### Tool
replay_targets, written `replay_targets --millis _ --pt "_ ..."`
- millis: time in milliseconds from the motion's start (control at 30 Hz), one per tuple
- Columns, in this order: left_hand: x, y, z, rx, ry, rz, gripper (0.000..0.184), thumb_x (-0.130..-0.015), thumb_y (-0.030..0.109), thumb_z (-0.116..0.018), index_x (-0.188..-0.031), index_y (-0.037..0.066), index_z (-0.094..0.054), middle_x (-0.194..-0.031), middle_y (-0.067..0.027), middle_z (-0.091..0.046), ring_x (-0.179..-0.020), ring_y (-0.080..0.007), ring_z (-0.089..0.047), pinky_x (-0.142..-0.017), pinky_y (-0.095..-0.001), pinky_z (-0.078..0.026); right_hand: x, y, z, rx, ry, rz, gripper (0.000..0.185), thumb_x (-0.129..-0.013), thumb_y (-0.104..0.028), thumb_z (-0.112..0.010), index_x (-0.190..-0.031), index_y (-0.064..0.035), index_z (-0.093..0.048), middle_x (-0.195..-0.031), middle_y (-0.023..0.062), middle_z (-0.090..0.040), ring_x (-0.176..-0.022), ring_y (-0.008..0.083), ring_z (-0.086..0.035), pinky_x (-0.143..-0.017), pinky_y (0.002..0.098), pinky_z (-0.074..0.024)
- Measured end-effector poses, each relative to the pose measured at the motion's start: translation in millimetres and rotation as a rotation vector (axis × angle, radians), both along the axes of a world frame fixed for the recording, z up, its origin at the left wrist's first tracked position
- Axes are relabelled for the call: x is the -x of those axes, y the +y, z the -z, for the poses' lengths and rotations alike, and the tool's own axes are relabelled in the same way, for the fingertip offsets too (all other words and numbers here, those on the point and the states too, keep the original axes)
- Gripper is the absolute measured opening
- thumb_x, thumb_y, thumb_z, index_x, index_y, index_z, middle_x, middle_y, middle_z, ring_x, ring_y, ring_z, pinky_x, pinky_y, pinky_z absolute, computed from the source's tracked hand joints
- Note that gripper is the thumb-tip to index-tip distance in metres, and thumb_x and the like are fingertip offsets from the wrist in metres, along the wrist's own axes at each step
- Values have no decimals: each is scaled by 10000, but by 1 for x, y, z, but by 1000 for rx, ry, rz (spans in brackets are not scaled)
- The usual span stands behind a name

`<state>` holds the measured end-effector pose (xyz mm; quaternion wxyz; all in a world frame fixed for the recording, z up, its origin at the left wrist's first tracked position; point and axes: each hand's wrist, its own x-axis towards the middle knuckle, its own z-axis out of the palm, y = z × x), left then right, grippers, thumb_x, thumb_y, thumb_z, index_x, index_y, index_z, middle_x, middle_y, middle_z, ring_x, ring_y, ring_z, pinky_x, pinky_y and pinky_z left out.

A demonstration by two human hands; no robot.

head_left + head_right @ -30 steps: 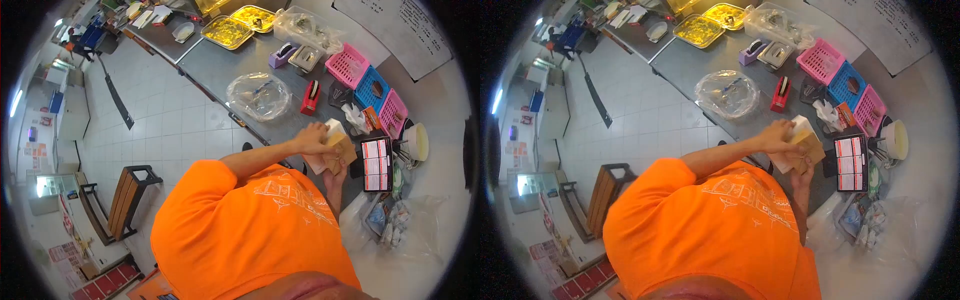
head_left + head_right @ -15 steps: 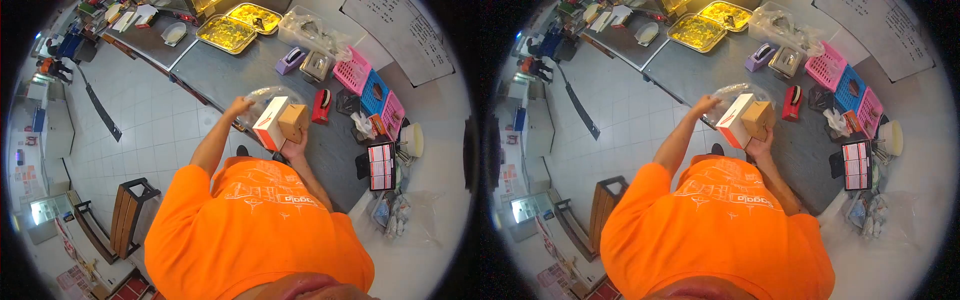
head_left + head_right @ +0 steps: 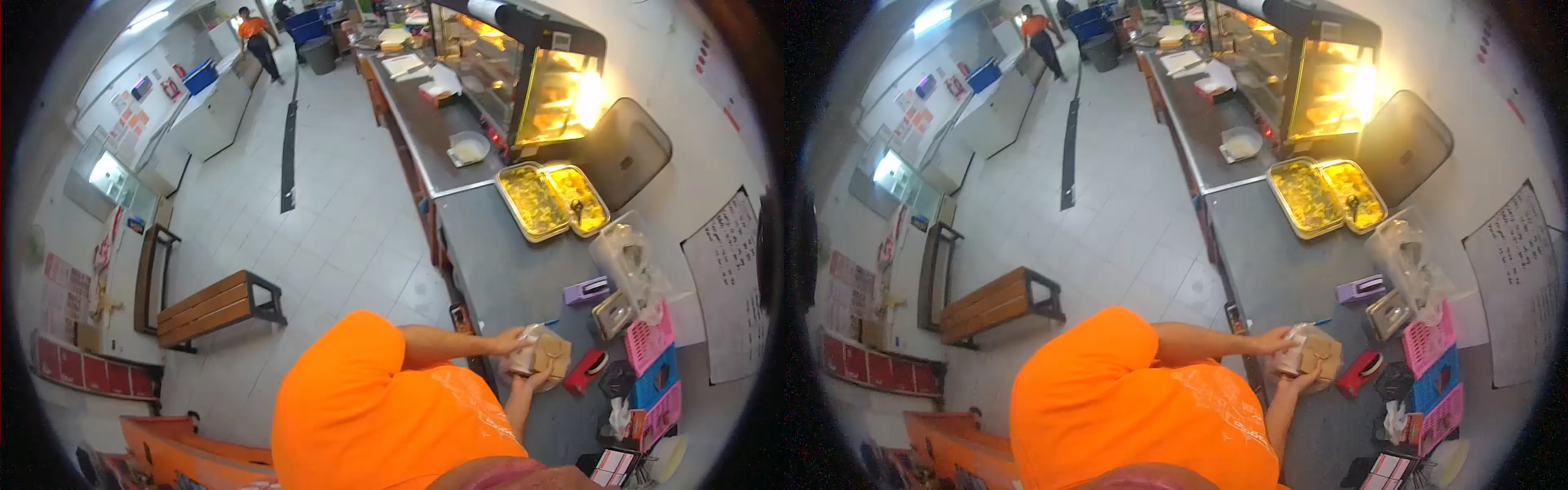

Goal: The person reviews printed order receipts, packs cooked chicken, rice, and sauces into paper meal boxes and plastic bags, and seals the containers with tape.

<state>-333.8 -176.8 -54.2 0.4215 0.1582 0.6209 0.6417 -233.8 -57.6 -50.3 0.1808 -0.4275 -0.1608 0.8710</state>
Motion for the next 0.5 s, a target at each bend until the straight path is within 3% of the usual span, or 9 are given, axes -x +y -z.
replay_targets --millis 100,167,233,267,367,400,500 --pt "-33 -20 -29 -47 13 -1 516 -933 340 -626 -1331 24 -537 -1279 -91 -600 -1191 -205 -543 -1019 -344 -426 1 33 -6 190 -133 -199 792 -788 -473 -615 -1450 -110 -377 -1441 166 -413 -1324 398 -396 -1032 594 -384" --pt "-39 -30 -34 -50 129 104 487 -935 302 -625 -1323 19 -546 -1263 -91 -609 -1183 -204 -549 -1013 -350 -432 4 21 -32 68 -12 -299 792 -759 -463 -643 -1440 -140 -400 -1415 145 -440 -1305 388 -415 -1032 596 -377" --pt "-42 -33 -42 -32 259 183 458 -936 263 -625 -1315 15 -556 -1248 -91 -619 -1176 -203 -554 -1008 -356 -439 -11 23 -34 147 232 -351 746 -762 -414 -650 -1430 -169 -428 -1419 126 -444 -1318 372 -406 -1052 586 -360" --pt "-37 -26 -44 -74 214 68 448 -935 270 -625 -1299 16 -569 -1225 -87 -627 -1138 -195 -570 -976 -346 -458 -15 35 -19 131 -27 -324 731 -775 -370 -672 -1430 -159 -426 -1405 122 -460 -1287 375 -441 -1030 565 -396" --pt "-32 -7 -58 -106 103 -156 424 -937 300 -619 -1257 23 -604 -1160 -77 -650 -1024 -175 -606 -882 -321 -501 -20 41 -25 20 -133 -275 707 -797 -288 -693 -1429 -123 -421 -1394 127 -474 -1271 370 -461 -1022 530 -415" --pt "-32 -14 -87 -54 86 -173 419 -940 316 -613 -1246 29 -614 -1140 -78 -654 -986 -172 -612 -853 -314 -505 -24 42 -26 -171 -102 -277 728 -803 -266 -719 -1433 -99 -395 -1410 182 -446 -1269 389 -460 -1031 512 -415" --pt "-40 -24 -105 81 100 -246 420 -958 361 -579 -1219 35 -625 -1071 -85 -675 -897 -169 -616 -756 -327 -508 -43 44 -45 -1091 -448 -184 745 -790 -287 -757 -1414 -74 -411 -1369 173 -480 -1241 365 -483 -1018 471 -423"
